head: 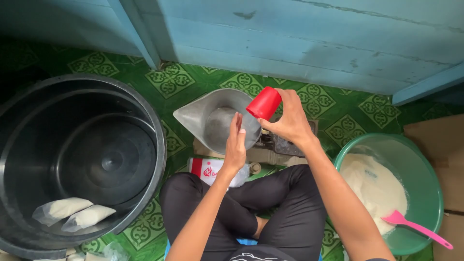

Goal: The person measures white powder from a green basin using a red cup and transfers it into a metal container. They also use the red cup to scoop the powder into small plastic bags, which are then sealed using a heat sealer.

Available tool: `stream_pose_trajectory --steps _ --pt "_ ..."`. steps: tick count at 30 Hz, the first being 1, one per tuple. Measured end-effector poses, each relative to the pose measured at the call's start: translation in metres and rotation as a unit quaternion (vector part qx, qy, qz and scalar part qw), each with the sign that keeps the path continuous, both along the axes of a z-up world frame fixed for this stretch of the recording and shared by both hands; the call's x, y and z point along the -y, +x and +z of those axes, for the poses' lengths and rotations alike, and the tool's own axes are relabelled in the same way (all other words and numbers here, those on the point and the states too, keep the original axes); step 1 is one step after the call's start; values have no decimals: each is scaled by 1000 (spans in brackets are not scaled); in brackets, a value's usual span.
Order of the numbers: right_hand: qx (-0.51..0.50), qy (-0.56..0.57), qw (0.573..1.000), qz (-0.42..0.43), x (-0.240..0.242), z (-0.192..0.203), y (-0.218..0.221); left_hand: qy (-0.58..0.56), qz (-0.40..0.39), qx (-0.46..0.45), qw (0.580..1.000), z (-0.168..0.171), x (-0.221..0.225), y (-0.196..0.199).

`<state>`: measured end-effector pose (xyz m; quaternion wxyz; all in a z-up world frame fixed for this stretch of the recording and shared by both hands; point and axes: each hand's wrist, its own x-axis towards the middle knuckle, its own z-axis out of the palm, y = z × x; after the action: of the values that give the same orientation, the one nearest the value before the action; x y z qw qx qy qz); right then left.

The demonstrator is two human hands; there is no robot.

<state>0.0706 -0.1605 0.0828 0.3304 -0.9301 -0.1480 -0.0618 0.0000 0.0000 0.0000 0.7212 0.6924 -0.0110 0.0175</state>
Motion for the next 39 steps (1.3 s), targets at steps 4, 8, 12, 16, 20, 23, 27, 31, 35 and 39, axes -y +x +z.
stream_pose_trajectory --steps 4,8,12,16,20,23,27,31,35,39 --pt "24 -21 999 2 -1 0 -1 4 -1 -2 1000 -2 -1 2" --pt "16 -27 1000 -1 -3 3 -4 9 0 -3 1000 -9 -2 2" --pt "5 -34 999 6 -4 7 -5 11 -1 -10 1000 -11 -3 2" --pt "9 -40 999 8 -4 8 -5 22 5 -11 1000 -11 -6 2" --pt "14 -48 999 9 -5 8 -6 24 10 -22 999 -16 -7 4" --pt "9 -47 999 8 -5 10 -6 21 7 -32 999 -10 -7 2" --pt "12 -47 999 12 -5 9 -6 14 5 -37 999 -13 -7 3" --pt "11 -46 999 10 -7 11 -8 18 5 -33 999 -7 -8 2" --pt "17 -42 999 16 -6 9 -8 16 4 -33 999 -3 -8 1" --pt "38 -49 998 23 -6 9 -9 22 7 -34 999 -7 -8 1"
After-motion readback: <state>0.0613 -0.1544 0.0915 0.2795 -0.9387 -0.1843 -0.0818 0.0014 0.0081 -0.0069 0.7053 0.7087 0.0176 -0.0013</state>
